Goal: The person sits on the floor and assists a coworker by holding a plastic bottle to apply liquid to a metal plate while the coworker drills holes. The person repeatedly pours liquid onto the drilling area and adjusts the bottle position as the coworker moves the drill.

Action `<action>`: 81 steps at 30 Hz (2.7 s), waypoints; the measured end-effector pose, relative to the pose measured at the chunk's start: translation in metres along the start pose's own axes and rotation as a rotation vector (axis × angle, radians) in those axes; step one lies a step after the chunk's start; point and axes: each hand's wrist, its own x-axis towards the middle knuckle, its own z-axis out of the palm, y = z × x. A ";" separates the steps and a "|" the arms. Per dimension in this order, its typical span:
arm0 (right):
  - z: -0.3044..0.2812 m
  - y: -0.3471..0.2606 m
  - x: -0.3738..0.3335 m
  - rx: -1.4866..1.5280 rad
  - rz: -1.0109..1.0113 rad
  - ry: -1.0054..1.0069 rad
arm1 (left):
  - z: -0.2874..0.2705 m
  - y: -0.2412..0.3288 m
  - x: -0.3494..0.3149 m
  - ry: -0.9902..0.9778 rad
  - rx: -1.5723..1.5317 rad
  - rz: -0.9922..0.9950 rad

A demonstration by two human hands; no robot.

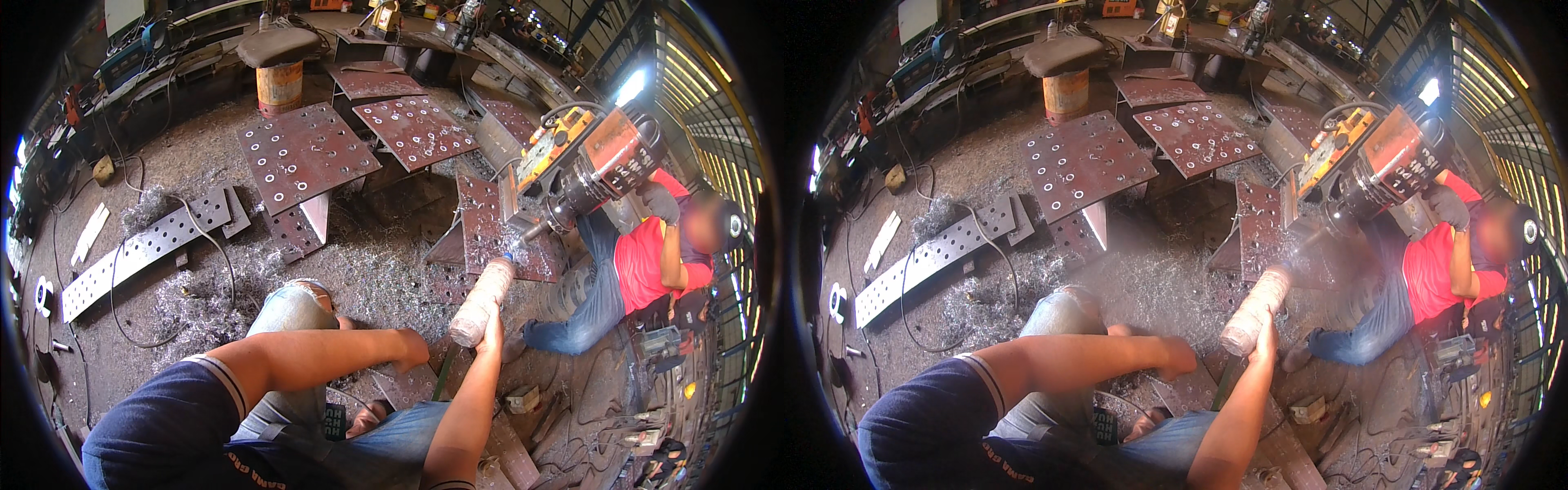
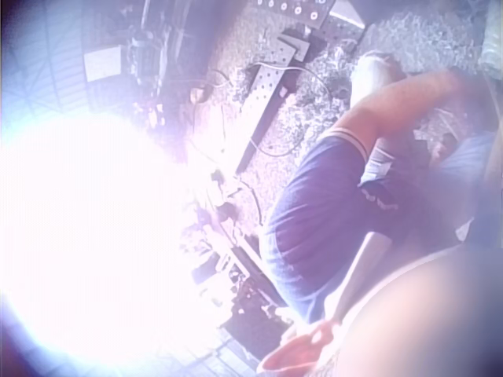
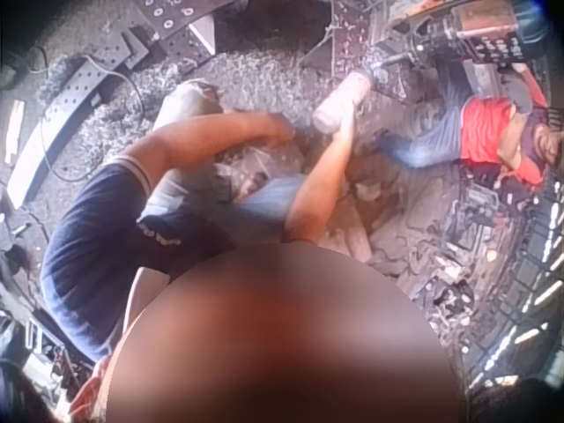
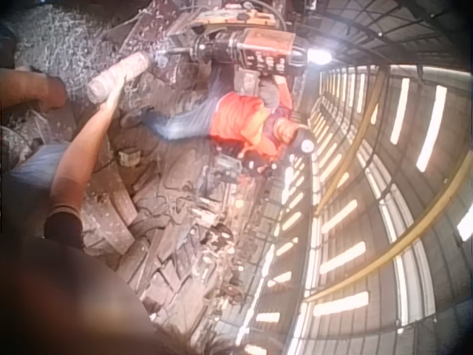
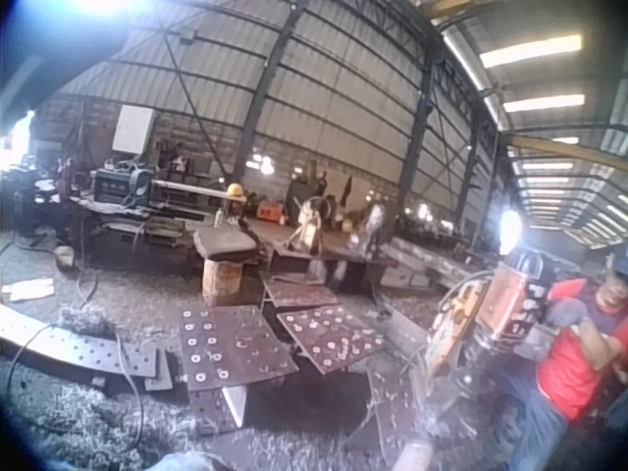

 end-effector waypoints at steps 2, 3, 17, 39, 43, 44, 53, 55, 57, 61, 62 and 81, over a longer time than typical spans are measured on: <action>0.003 -0.001 -0.002 -0.001 0.004 0.006 | 0.000 0.000 0.000 -0.006 0.001 -0.003; 0.005 -0.002 -0.003 0.000 0.001 0.011 | 0.000 -0.001 -0.001 -0.007 -0.001 -0.004; 0.003 -0.001 0.005 -0.027 -0.022 0.023 | -0.011 0.004 -0.008 -0.035 -0.004 -0.014; 0.001 0.003 0.008 -0.009 -0.045 0.038 | -0.005 0.001 -0.004 -0.014 -0.020 -0.011; 0.001 0.005 0.009 -0.028 -0.047 0.058 | -0.006 0.002 -0.005 -0.020 -0.013 0.000; 0.004 0.005 0.007 -0.026 -0.043 0.051 | -0.005 0.001 -0.004 -0.024 -0.014 -0.007; 0.007 0.000 -0.003 -0.011 -0.014 0.020 | -0.009 0.003 -0.008 -0.020 0.000 -0.009; 0.008 -0.001 -0.005 -0.028 -0.014 0.016 | -0.009 0.003 -0.008 -0.023 0.000 -0.010; 0.008 -0.001 -0.006 -0.032 -0.020 -0.003 | -0.008 0.003 -0.007 -0.024 0.001 -0.013; 0.010 -0.002 -0.006 -0.026 -0.026 -0.018 | -0.005 0.002 -0.004 -0.032 0.011 -0.018; 0.009 -0.001 -0.005 -0.024 -0.031 -0.012 | -0.005 0.002 -0.004 -0.021 0.007 -0.015; 0.004 -0.002 0.001 -0.018 -0.016 -0.006 | -0.011 0.003 -0.008 -0.029 0.006 -0.004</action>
